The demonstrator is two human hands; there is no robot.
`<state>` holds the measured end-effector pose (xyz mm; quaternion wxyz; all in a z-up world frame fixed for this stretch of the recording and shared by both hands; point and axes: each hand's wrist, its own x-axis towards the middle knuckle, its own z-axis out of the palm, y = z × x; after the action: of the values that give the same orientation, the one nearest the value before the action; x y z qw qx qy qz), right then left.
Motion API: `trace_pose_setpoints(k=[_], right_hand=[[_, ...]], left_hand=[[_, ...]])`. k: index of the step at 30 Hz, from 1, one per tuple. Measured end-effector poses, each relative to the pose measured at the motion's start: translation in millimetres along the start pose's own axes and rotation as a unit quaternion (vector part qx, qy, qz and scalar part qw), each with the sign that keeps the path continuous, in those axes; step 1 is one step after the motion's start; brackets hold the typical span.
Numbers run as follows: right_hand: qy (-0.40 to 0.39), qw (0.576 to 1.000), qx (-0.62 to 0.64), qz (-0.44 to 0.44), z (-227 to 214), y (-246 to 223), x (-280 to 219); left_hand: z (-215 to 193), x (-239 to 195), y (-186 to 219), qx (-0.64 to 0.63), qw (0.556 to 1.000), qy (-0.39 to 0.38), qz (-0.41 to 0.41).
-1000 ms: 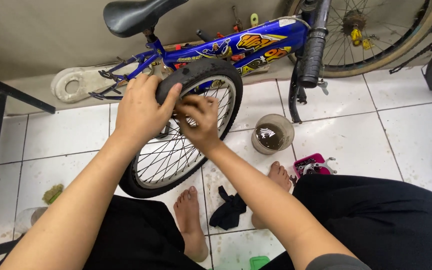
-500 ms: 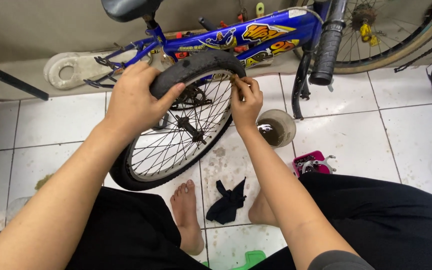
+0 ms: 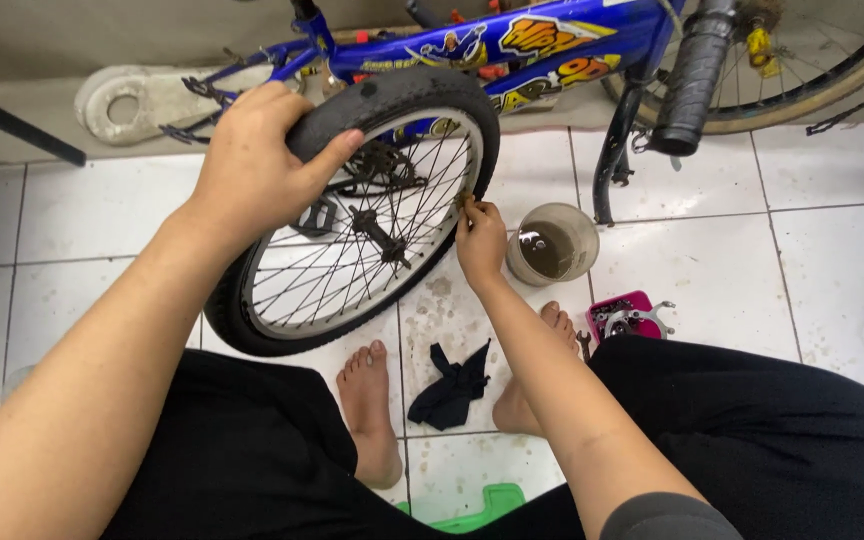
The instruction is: The person sits on the floor and cleans a bicycle wheel using a brush and a cloth. They scrub the tire and rim, dip the brush into a bucket of water, and wipe the wheel with a rag. The person also handles a second wheel and various tools on the floor.
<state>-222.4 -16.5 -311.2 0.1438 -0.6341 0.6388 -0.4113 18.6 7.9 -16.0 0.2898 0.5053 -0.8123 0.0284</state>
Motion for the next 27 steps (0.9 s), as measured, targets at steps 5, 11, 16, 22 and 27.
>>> trace_pose_setpoints(k=[5,11,16,22,27], right_hand=[[-0.039,0.999,0.018,-0.004,13,10,-27],[-0.148,0.988,0.01,0.036,29,1,-72],[-0.186,0.978,0.064,0.065,44,-13,-113],[-0.266,0.93,0.156,0.202,53,-52,-155],[-0.318,0.848,0.245,0.345,36,-128,-175]], left_hand=[[1,3,5,-0.015,0.998,-0.033,-0.057],[5,5,7,-0.021,0.996,-0.036,-0.076],[11,8,8,-0.016,0.992,-0.051,-0.114],[22,9,9,0.005,0.989,-0.051,-0.142],[24,6,10,-0.025,0.991,-0.016,-0.132]])
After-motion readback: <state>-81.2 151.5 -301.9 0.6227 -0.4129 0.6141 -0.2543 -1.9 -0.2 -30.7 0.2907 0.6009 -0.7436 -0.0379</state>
